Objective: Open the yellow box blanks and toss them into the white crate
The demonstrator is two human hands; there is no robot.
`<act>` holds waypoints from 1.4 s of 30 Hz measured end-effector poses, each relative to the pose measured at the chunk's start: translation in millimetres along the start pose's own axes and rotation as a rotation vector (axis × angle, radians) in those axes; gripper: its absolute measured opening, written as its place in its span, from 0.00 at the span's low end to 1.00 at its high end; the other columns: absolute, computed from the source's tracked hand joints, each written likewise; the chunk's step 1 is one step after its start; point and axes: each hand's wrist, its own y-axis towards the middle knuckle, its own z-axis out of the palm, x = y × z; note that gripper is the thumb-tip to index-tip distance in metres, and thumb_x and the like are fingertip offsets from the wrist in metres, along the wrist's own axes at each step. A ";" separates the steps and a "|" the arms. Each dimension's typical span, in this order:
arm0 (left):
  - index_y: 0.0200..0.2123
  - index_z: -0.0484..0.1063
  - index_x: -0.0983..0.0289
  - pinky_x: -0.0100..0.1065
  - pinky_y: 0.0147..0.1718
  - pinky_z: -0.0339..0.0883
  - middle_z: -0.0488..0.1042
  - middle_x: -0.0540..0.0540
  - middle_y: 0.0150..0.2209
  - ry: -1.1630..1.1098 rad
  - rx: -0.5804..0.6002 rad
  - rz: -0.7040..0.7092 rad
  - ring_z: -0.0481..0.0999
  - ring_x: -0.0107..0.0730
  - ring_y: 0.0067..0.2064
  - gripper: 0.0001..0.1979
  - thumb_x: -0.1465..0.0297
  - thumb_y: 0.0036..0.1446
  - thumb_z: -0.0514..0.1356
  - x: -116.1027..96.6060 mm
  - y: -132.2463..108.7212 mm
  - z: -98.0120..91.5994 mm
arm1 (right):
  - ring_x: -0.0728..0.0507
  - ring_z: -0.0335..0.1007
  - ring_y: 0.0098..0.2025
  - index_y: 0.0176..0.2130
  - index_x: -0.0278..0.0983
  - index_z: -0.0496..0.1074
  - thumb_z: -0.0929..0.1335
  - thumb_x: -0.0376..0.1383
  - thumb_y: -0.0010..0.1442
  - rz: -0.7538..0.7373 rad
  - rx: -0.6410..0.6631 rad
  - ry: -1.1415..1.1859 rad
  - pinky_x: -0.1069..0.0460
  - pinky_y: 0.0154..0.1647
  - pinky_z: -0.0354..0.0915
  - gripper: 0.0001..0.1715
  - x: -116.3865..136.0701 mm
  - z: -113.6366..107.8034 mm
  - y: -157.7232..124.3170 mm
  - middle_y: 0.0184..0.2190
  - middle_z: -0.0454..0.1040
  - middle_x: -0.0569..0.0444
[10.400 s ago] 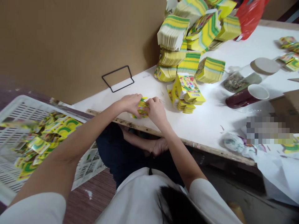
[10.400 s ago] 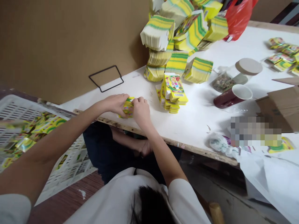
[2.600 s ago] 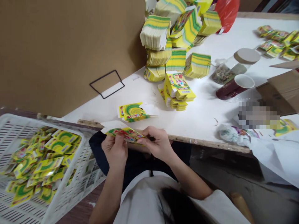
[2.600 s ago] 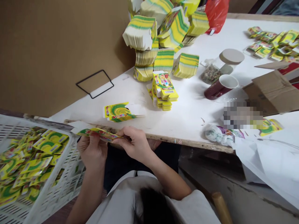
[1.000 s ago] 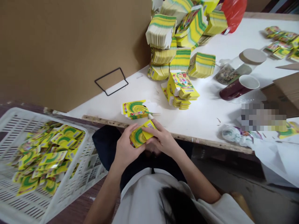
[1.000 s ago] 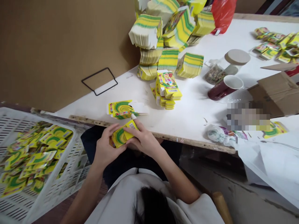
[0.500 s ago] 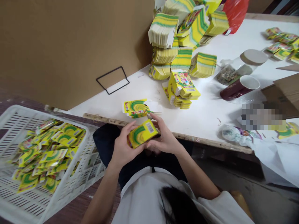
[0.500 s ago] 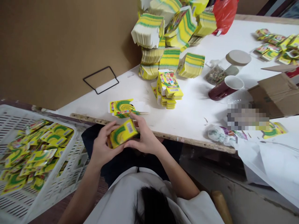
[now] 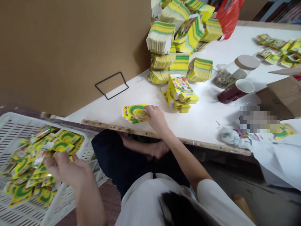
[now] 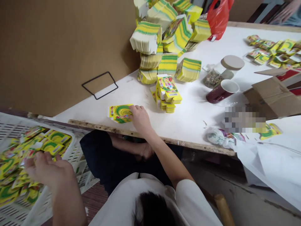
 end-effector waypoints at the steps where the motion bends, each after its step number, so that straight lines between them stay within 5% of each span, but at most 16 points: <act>1: 0.45 0.63 0.52 0.53 0.56 0.62 0.71 0.48 0.59 -0.059 -0.009 -0.034 0.65 0.40 0.66 0.13 0.66 0.58 0.63 -1.5 -5.2 6.4 | 0.35 0.70 0.48 0.52 0.34 0.72 0.70 0.29 0.64 0.002 0.005 -0.011 0.43 0.53 0.65 0.16 0.8 0.2 1.2 0.47 0.77 0.41; 3: 0.45 0.68 0.53 0.47 0.52 0.66 0.76 0.47 0.51 -0.183 -0.061 -0.084 0.73 0.38 0.59 0.17 0.71 0.53 0.67 -3.7 -14.8 21.6 | 0.35 0.69 0.47 0.53 0.33 0.71 0.70 0.29 0.64 0.007 0.022 -0.039 0.43 0.52 0.64 0.18 2.3 -0.8 2.2 0.46 0.76 0.41; 8: 0.47 0.72 0.57 0.38 0.49 0.70 0.78 0.50 0.45 -0.290 0.104 -0.119 0.77 0.31 0.45 0.20 0.71 0.50 0.69 -1.6 -40.9 51.7 | 0.33 0.67 0.50 0.52 0.29 0.71 0.70 0.30 0.64 0.046 0.030 -0.102 0.42 0.53 0.62 0.16 4.0 -5.3 2.8 0.48 0.73 0.36; 12: 0.47 0.74 0.59 0.35 0.45 0.70 0.78 0.54 0.44 -0.297 0.266 -0.205 0.78 0.31 0.44 0.20 0.67 0.51 0.71 -3.3 -61.1 59.0 | 0.33 0.67 0.48 0.43 0.31 0.72 0.71 0.31 0.63 0.057 0.052 -0.105 0.42 0.51 0.62 0.07 2.2 -4.6 6.9 0.44 0.73 0.36; 19: 0.45 0.77 0.62 0.31 0.40 0.73 0.80 0.55 0.40 -0.216 0.395 -0.253 0.79 0.29 0.37 0.21 0.61 0.49 0.73 -6.2 -73.0 58.2 | 0.37 0.70 0.44 0.42 0.34 0.67 0.73 0.25 0.58 0.061 0.027 0.008 0.45 0.48 0.63 0.14 3.1 -8.9 11.4 0.42 0.75 0.41; 25: 0.51 0.77 0.63 0.36 0.44 0.76 0.81 0.62 0.46 -0.293 0.755 -0.352 0.81 0.40 0.45 0.31 0.50 0.48 0.72 -1.4 -102.7 76.9 | 0.44 0.71 0.38 0.42 0.39 0.64 0.70 0.26 0.60 -0.014 0.034 0.272 0.51 0.40 0.64 0.13 20.6 -20.1 -31.1 0.40 0.76 0.52; 29: 0.56 0.75 0.56 0.41 0.52 0.75 0.78 0.59 0.54 -0.375 0.710 -0.349 0.78 0.43 0.54 0.28 0.49 0.57 0.66 -3.9 -115.5 96.2 | 0.47 0.67 0.33 0.37 0.39 0.65 0.70 0.27 0.59 -0.139 0.219 0.593 0.53 0.36 0.63 0.10 29.7 -10.9 -68.2 0.33 0.73 0.57; 32: 0.60 0.72 0.56 0.45 0.58 0.72 0.75 0.59 0.58 -0.366 0.659 -0.244 0.75 0.46 0.59 0.28 0.53 0.59 0.65 -5.2 -118.6 100.8 | 0.46 0.68 0.37 0.39 0.38 0.65 0.71 0.33 0.60 -0.101 0.172 0.792 0.52 0.40 0.65 0.09 28.6 -3.7 -80.1 0.38 0.73 0.54; 42: 0.46 0.76 0.58 0.46 0.54 0.72 0.78 0.59 0.43 -0.360 0.717 -0.298 0.77 0.46 0.52 0.20 0.51 0.57 0.65 -13.2 -132.1 96.1 | 0.47 0.65 0.36 0.41 0.38 0.64 0.73 0.39 0.59 -0.041 0.196 0.890 0.51 0.39 0.65 0.16 34.0 -2.3 -89.2 0.36 0.69 0.55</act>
